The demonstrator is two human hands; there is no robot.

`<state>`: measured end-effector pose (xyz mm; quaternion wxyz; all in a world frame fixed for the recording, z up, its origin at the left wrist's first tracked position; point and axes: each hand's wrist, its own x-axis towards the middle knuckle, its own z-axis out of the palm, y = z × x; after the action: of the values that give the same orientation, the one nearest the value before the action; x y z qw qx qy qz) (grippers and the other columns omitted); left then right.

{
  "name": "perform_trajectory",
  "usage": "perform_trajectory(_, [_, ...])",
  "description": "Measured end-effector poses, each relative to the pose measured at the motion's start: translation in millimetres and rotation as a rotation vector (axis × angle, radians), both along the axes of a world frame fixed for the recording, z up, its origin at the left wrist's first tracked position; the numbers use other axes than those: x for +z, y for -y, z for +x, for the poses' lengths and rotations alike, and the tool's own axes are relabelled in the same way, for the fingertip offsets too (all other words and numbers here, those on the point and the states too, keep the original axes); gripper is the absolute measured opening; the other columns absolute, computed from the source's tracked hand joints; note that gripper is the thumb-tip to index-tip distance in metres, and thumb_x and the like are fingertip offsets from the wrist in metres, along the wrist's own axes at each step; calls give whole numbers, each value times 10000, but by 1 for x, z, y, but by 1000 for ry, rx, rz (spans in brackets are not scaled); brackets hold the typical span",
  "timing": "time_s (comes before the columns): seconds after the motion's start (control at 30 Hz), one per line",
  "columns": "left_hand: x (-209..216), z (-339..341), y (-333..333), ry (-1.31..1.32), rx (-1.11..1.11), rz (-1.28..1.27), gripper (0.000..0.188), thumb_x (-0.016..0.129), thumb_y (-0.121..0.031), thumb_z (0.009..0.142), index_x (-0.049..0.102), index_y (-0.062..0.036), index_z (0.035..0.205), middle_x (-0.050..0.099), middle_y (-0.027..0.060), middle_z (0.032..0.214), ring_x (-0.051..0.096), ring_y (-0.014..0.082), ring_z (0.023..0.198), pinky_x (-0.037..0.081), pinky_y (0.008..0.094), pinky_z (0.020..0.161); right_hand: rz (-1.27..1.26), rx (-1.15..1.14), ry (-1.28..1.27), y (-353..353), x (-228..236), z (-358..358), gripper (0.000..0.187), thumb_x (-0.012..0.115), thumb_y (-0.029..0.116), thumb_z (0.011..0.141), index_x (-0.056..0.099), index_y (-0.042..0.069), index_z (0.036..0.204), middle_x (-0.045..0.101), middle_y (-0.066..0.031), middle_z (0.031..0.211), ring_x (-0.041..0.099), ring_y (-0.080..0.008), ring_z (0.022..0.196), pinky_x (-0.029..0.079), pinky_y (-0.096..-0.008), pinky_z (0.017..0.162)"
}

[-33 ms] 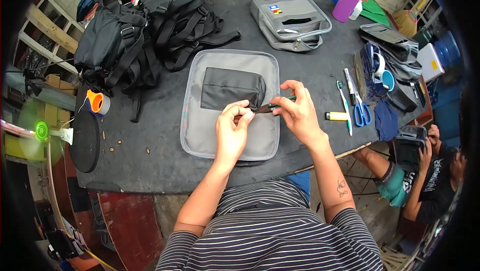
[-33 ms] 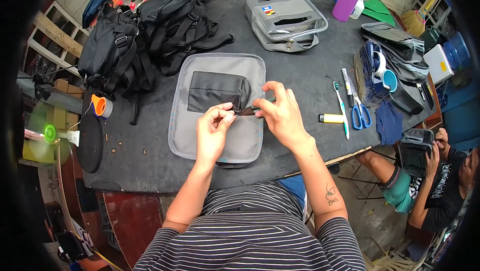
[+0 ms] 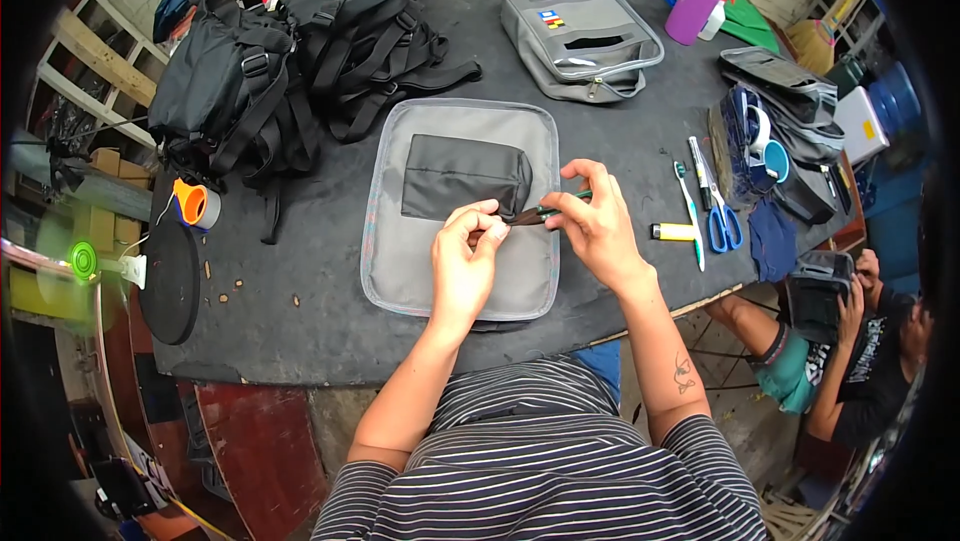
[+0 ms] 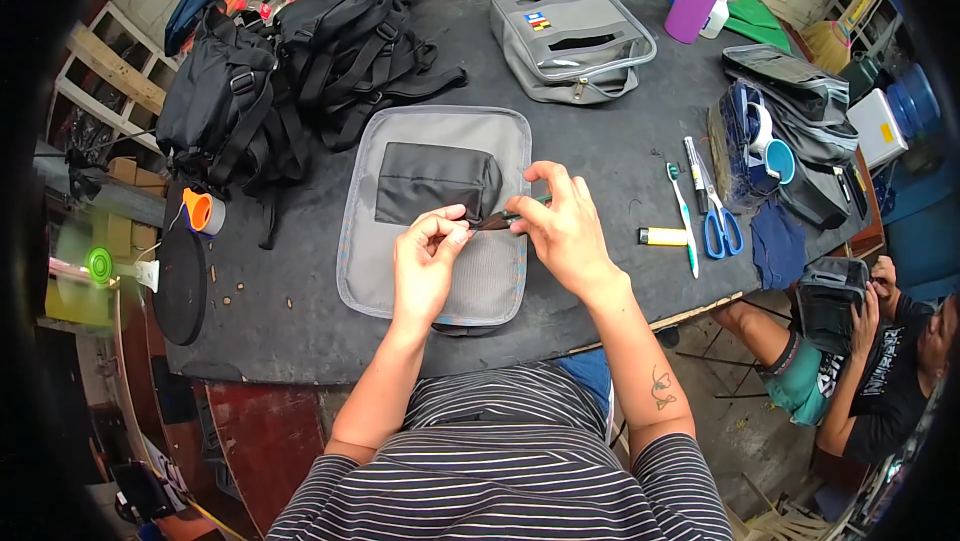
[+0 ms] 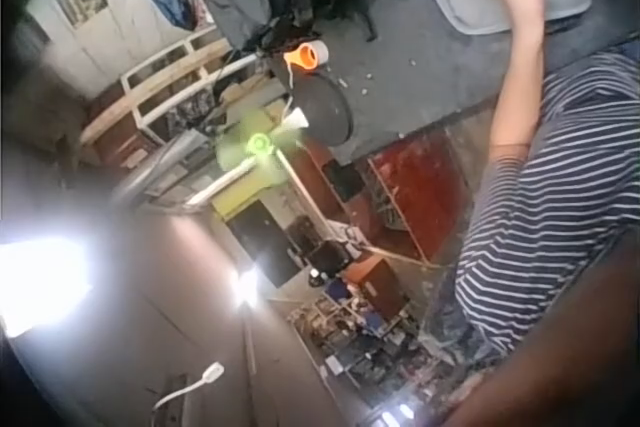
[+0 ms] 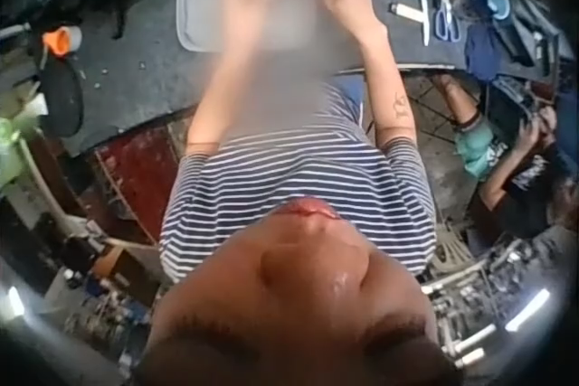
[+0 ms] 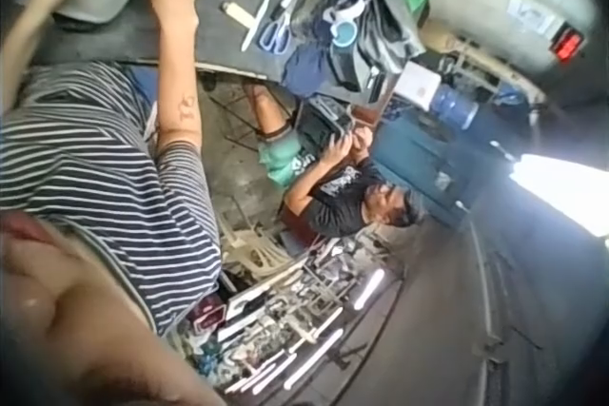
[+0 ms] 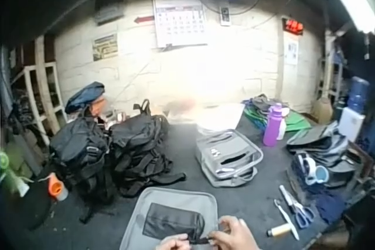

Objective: Inspecting and trimming loose threads from textile bags using a brush, snips, and a lighter to singe ends.

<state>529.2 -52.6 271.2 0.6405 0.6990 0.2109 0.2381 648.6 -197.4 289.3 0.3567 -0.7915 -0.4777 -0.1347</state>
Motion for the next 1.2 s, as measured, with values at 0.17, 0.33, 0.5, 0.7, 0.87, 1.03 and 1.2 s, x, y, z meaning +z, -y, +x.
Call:
perform_trajectory(0.17, [-3, -1, -1, 28, -1, -20, 47, 630, -6, 861, 651, 32, 842, 631, 143, 1115, 611, 128, 808, 490, 262, 734, 4, 21, 13, -2, -2, 1, 267, 743, 17, 653, 674, 117, 891, 523, -68, 1100, 521, -211, 756, 443, -350, 724])
perform_trajectory(0.33, [3, -1, -9, 223, 54, -195, 117, 574, -92, 951, 615, 11, 986, 621, 122, 1119, 622, 139, 901, 502, 267, 807, 307, -120, -238, 4, -20, 2, 261, 745, 63, 727, 654, 85, 970, 513, -81, 1068, 542, -213, 885, 462, -316, 764])
perform_trajectory(0.5, [51, 23, -11, 334, 45, 260, 80, 567, -35, 912, 611, 31, 900, 643, 106, 961, 627, 158, 883, 498, 275, 769, 669, -99, -1232, 12, -50, -8, 640, 791, 38, 725, 457, 107, 1267, 534, -57, 1094, 530, -135, 971, 457, -273, 843])
perform_trajectory(0.7, [40, 75, -13, 143, -56, 866, 90, 676, -94, 789, 655, -18, 831, 634, 83, 775, 605, 283, 723, 434, 371, 724, 865, 18, -1632, -7, -70, -53, 538, 693, -18, 787, 474, 86, 1267, 609, -15, 1027, 600, -108, 823, 444, -225, 644])
perform_trajectory(0.87, [5, 74, -19, -47, -124, 700, 22, 706, -76, 728, 699, -56, 735, 619, 81, 768, 599, 272, 783, 384, 387, 847, 923, 11, -1673, -8, -71, -66, 501, 627, -61, 803, 457, 53, 1260, 646, -49, 1036, 609, -95, 824, 457, -202, 654])
perform_trajectory(1.03, [-5, 72, -3, -42, -108, 948, 41, 717, -95, 694, 687, -68, 701, 594, 64, 797, 548, 251, 888, 341, 412, 895, 868, 36, -1695, -3, -75, -63, 473, 644, -50, 797, 484, 61, 1228, 633, -24, 994, 588, -77, 772, 414, -194, 595])
perform_trajectory(1.2, [-18, 74, -3, -19, -2, 982, 15, 648, -39, 730, 637, -50, 731, 549, 88, 815, 523, 282, 874, 340, 443, 930, 611, -158, -1217, 7, -55, -34, 445, 690, 50, 844, 482, 32, 1237, 568, -77, 1112, 579, -139, 969, 464, -280, 894])
